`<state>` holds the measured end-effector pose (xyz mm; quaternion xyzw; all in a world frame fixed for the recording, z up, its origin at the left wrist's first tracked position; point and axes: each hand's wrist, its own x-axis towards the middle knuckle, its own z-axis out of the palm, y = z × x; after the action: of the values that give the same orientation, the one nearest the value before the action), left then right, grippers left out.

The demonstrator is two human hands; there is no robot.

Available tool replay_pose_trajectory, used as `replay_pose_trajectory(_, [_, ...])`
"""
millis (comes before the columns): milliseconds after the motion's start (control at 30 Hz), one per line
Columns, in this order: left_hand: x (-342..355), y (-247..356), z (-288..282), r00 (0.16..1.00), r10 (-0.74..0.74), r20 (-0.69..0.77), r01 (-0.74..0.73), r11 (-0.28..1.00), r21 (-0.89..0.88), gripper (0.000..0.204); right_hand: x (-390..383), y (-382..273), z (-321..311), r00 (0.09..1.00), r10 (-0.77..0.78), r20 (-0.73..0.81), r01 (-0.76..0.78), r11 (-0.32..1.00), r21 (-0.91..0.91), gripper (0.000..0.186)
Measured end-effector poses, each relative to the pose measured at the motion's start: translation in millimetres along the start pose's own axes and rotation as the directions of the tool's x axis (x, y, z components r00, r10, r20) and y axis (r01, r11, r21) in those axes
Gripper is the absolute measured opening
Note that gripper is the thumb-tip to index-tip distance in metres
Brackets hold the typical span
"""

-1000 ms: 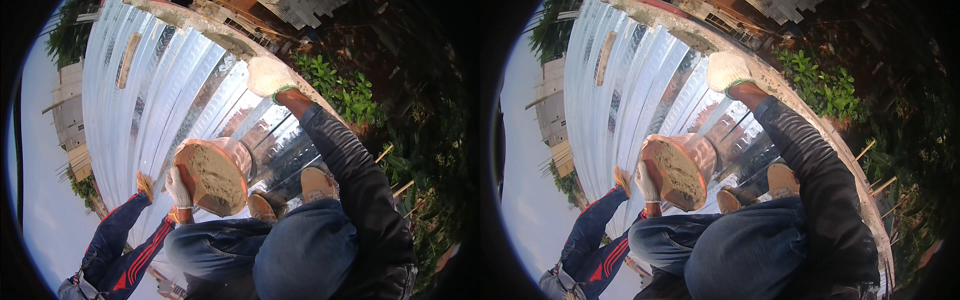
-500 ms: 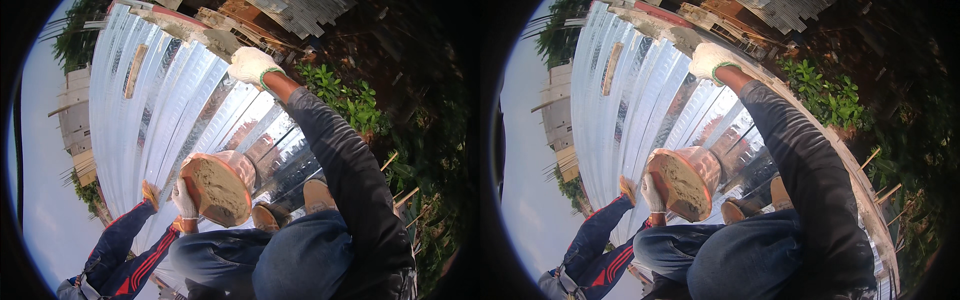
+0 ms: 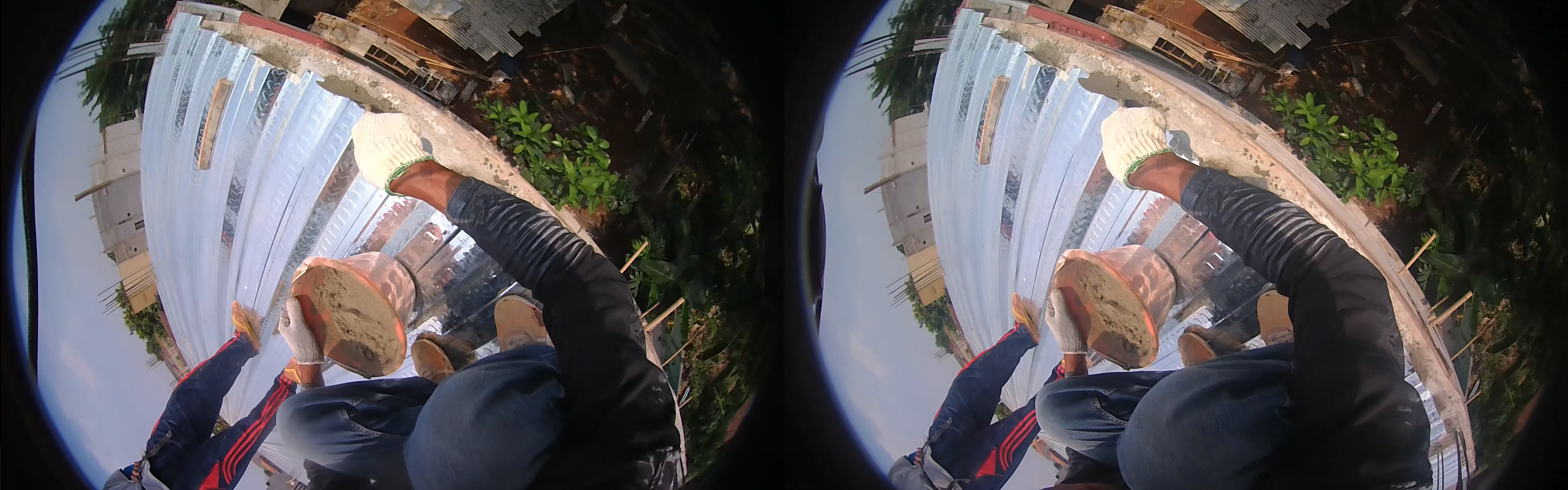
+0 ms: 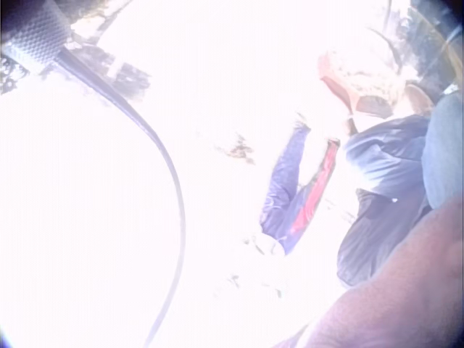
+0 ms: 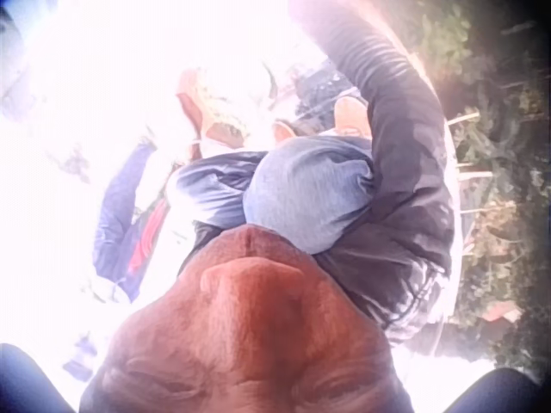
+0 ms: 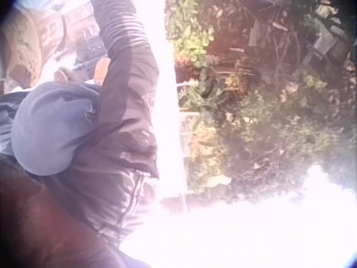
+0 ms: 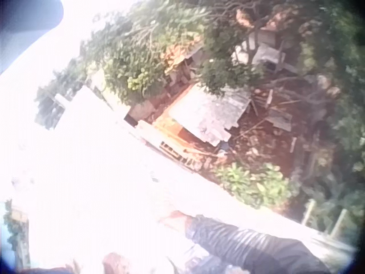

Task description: The person scoops cement from a bucket with a trowel and applies it to the edge of a corrugated metal roof. The person repeats this process, smoothing the cement along the roof edge.

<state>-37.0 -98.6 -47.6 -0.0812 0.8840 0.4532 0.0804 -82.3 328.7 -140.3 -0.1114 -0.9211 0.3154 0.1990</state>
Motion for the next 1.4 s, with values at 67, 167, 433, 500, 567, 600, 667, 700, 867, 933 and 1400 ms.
replay_pose_trajectory(67, [-6.6, 5.5, 1.8, 0.999, -0.043, -0.021, 0.043, 0.999, -0.004, 0.032, -11.0, 9.7, -24.4, 1.0, -0.011, 0.002, 0.011, 0.996, 0.09, 0.022])
replay_pose_trajectory(167, [-14.8, 14.7, 4.9, 0.999, -0.01, 0.045, 0.012, 0.999, -0.049, 0.033, 6.3, 28.1, -41.3, 0.981, 0.123, 0.149, -0.133, 0.989, 0.063, 0.026])
replay_pose_trajectory(433, [-5.2, -2.1, 8.4, 0.999, 0.034, 0.017, -0.035, 0.999, 0.021, 0.033, 47.2, 32.5, -43.5, 0.853, 0.267, 0.449, -0.26, 0.962, -0.08, 0.033])
replay_pose_trajectory(500, [-1.9, -5.0, 9.7, 0.999, 0.043, 0.028, -0.044, 0.998, 0.044, 0.032, 14.5, 28.1, -18.9, 0.919, 0.17, 0.356, -0.171, 0.985, -0.03, 0.034])
replay_pose_trajectory(567, [-6.0, -3.9, -0.6, 0.999, 0.028, -0.023, -0.027, 0.998, 0.052, 0.032, -11.1, -1.7, -21.5, 0.954, 0.117, 0.276, -0.125, 0.992, 0.011, 0.028])
replay_pose_trajectory(600, [-11.8, 0.9, 0.8, 1.0, 0.014, -0.017, -0.013, 1.0, 0.028, 0.031, -23.1, -10.4, -34.0, 0.969, 0.126, 0.211, -0.127, 0.992, -0.008, 0.02])
replay_pose_trajectory(667, [-8.2, 1.3, 5.7, 1.0, -0.023, -0.004, 0.023, 0.999, -0.04, 0.03, -28.3, 0.1, -51.8, 0.969, 0.09, 0.23, -0.105, 0.993, 0.05, 0.021])
replay_pose_trajectory(700, [-10.4, 5.7, 3.4, 1.0, -0.024, -0.016, 0.023, 0.999, -0.034, 0.028, -21.8, 1.8, -58.1, 0.964, 0.091, 0.25, -0.107, 0.993, 0.049, 0.022])
replay_pose_trajectory(867, [-7.2, 4.0, 15.4, 1.0, -0.003, -0.019, 0.001, 0.996, -0.086, 0.024, 69.6, 57.9, -75.8, 0.964, 0.071, 0.256, -0.05, 0.995, -0.09, 0.029])
replay_pose_trajectory(933, [-10.3, 14.6, 22.7, 0.998, -0.051, -0.026, 0.048, 0.994, -0.095, 0.024, 113.6, 79.5, -73.0, 0.951, 0.063, 0.303, -0.004, 0.981, -0.192, 0.03])
replay_pose_trajectory(1400, [-17.5, 19.1, 15.3, 0.998, -0.053, -0.044, 0.05, 0.997, -0.061, 0.027, 205.8, 86.9, -58.5, 0.808, 0.056, 0.587, 0.383, 0.707, -0.595, 0.035])
